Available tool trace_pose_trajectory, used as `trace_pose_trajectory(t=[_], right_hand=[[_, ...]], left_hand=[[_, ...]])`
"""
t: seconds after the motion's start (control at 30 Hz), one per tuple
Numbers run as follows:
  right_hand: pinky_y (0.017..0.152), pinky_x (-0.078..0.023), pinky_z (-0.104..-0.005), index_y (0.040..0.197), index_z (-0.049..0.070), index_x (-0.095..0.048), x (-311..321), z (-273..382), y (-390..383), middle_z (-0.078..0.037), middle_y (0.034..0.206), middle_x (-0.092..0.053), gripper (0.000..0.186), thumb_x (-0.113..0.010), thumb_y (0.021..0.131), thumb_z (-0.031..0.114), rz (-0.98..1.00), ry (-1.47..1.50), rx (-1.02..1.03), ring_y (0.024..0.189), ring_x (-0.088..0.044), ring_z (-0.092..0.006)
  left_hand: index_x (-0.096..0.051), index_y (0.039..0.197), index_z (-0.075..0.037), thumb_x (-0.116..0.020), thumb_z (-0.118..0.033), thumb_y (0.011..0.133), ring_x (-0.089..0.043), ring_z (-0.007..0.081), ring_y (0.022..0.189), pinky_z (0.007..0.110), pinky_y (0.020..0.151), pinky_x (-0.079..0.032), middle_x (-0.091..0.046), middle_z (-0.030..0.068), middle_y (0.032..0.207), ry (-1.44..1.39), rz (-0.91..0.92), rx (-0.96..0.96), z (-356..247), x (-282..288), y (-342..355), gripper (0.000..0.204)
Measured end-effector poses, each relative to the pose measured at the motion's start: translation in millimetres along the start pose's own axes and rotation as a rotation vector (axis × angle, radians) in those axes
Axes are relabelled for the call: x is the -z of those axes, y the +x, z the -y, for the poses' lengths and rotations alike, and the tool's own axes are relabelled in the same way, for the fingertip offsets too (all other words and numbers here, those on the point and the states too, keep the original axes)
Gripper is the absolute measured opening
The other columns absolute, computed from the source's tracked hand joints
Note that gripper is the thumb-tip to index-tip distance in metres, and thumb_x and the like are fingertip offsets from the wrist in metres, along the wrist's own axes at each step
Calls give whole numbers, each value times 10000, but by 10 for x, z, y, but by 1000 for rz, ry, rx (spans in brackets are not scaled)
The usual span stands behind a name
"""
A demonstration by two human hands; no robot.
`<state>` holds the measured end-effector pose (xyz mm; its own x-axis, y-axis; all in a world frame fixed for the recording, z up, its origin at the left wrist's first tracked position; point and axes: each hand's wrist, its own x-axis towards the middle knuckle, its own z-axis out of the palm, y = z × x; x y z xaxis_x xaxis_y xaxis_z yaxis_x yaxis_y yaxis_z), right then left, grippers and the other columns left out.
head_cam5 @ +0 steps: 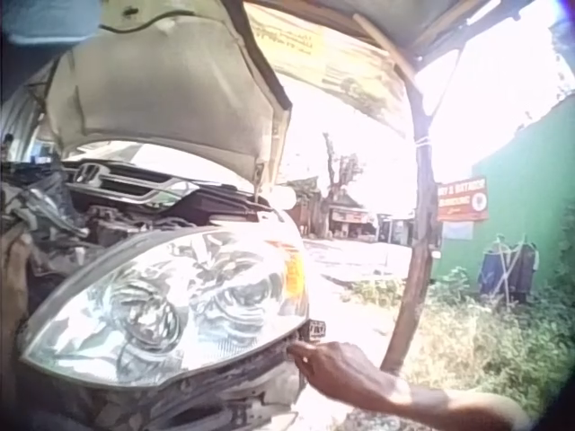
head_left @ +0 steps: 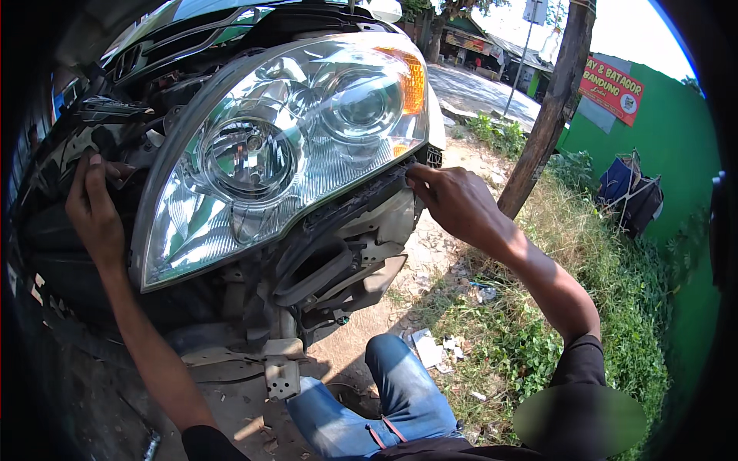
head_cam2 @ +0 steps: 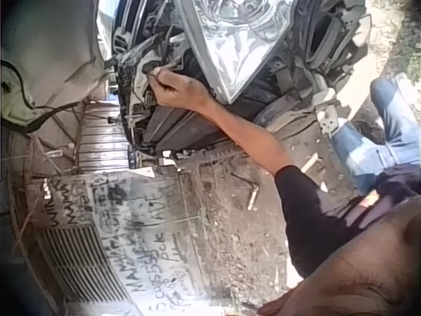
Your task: The recorder is using a small tool to adjust or repair a headlight assembly on a car.
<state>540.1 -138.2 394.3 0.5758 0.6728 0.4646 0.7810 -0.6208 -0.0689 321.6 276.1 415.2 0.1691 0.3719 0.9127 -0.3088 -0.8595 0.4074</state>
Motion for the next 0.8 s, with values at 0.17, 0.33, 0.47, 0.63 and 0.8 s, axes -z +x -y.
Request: trace_pose_trajectory(t=[0.17, 0.33, 0.47, 0.63, 0.8], right_hand=[[620, -548, -495, 1107, 61, -648, 2, 150, 63, -189, 759, -684, 183, -531, 990, 140, 75, -121, 2, 694, -699, -363], [605, -569, -463, 1036, 0, -619, -93, 258, 55, -204, 753, -685, 165, -528, 898, 6, 57, -313, -18, 707, -719, -363], [610, -574, -458, 1000, -16, -600, -68, 309, 87, -218, 772, -694, 123, -530, 903, 13, 114, -308, -56, 719, -725, -368], [620, -569, -459, 941, -36, -607, -45, 358, 54, -223, 754, -687, 106, -521, 896, 8, 73, -292, -74, 727, -722, -372], [624, -564, -465, 920, -41, -611, -15, 364, 112, -230, 750, -683, 110, -517, 892, 10, 96, -268, -86, 727, -717, -378]], left_hand=[[-618, 887, 50, -481, -262, 1056, -599, 161, 767, 309, 785, -451, -674, 98, 799, 19, 0, -27, 17, 22, 1, 380], [-576, 842, 39, -466, -253, 1052, -604, 180, 813, 327, 847, -437, -678, 114, 829, 48, 37, -13, 53, 88, 48, 376], [-569, 832, 32, -466, -238, 1046, -605, 185, 813, 327, 859, -435, -681, 116, 834, -7, 7, 17, 122, 56, 19, 359], [-575, 837, 31, -461, -233, 1042, -609, 191, 822, 324, 874, -433, -686, 124, 849, 42, 17, -8, 60, 71, 31, 353], [-571, 836, 29, -457, -237, 1044, -616, 195, 822, 328, 868, -438, -692, 130, 851, 56, 20, 1, 39, 72, 21, 356]])
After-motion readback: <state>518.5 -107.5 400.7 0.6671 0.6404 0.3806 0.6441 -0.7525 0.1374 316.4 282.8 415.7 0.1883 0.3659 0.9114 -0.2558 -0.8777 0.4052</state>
